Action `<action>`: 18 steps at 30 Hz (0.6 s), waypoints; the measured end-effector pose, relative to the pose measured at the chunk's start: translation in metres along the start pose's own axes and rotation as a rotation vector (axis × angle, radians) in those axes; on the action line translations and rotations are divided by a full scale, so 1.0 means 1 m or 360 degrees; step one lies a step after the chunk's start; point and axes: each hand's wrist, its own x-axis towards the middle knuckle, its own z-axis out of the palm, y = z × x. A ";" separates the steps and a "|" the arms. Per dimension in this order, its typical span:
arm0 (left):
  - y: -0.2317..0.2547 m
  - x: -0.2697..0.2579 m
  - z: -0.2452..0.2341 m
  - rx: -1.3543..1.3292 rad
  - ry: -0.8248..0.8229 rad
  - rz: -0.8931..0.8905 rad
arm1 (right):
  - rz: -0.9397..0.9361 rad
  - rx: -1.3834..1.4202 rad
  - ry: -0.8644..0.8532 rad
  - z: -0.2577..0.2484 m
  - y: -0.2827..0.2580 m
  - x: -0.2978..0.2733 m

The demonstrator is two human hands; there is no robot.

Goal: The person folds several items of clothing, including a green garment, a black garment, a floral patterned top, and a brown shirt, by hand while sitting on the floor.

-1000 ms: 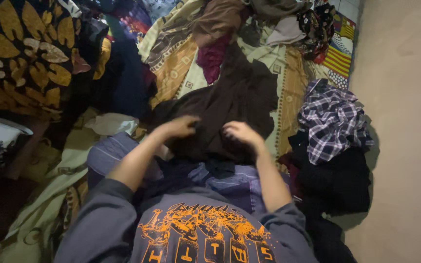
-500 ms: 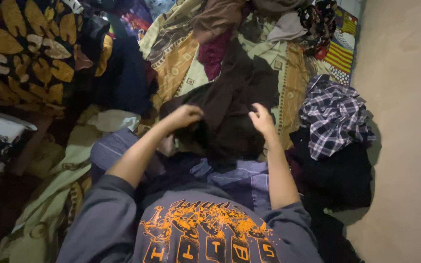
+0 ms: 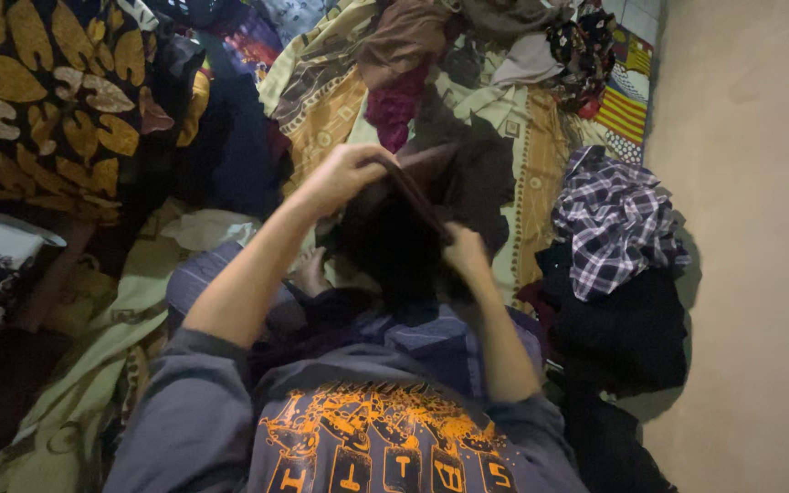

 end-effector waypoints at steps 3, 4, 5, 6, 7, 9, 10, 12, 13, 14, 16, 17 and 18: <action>0.024 -0.010 -0.031 -0.0505 0.0051 -0.0076 | -0.0396 0.0192 0.0507 -0.055 0.027 -0.007; 0.029 -0.012 -0.035 -0.0645 0.0072 -0.0072 | -0.0210 0.0165 0.0641 -0.072 0.029 -0.008; 0.034 -0.012 -0.038 -0.0782 0.0091 -0.0067 | -0.0024 0.0140 0.0776 -0.088 0.029 -0.007; 0.039 -0.013 -0.042 -0.0918 0.0111 -0.0062 | -0.0164 0.0093 0.0891 -0.108 0.031 -0.005; 0.042 -0.015 -0.048 -0.1010 0.0166 -0.0041 | -0.0299 0.0043 0.1001 -0.124 0.032 -0.007; 0.049 -0.018 -0.062 -0.1191 0.0279 0.0005 | -0.0164 0.0201 0.1077 -0.150 0.031 -0.009; 0.052 -0.019 -0.067 -0.1299 0.0312 0.0030 | -0.0122 0.0488 0.1021 -0.162 0.029 -0.009; 0.054 -0.024 -0.076 -0.1511 0.0394 0.0087 | 0.0030 0.1185 0.0883 -0.184 0.019 -0.006; 0.051 -0.022 -0.077 -0.1449 0.0463 0.0062 | 0.0163 0.1593 0.0800 -0.200 0.014 -0.009; 0.045 -0.017 -0.078 -0.1387 0.0532 0.0037 | 0.0299 0.1997 0.0706 -0.212 0.008 -0.011; 0.024 -0.009 -0.079 -0.1220 0.0638 -0.0041 | 0.0094 0.1863 0.0561 -0.227 -0.005 -0.013; 0.010 -0.004 -0.080 -0.1113 0.0675 -0.0083 | -0.0020 0.1794 0.0494 -0.235 -0.012 -0.011; -0.006 0.001 -0.078 -0.1005 0.0712 -0.0124 | -0.0036 0.1845 0.0489 -0.238 -0.021 -0.007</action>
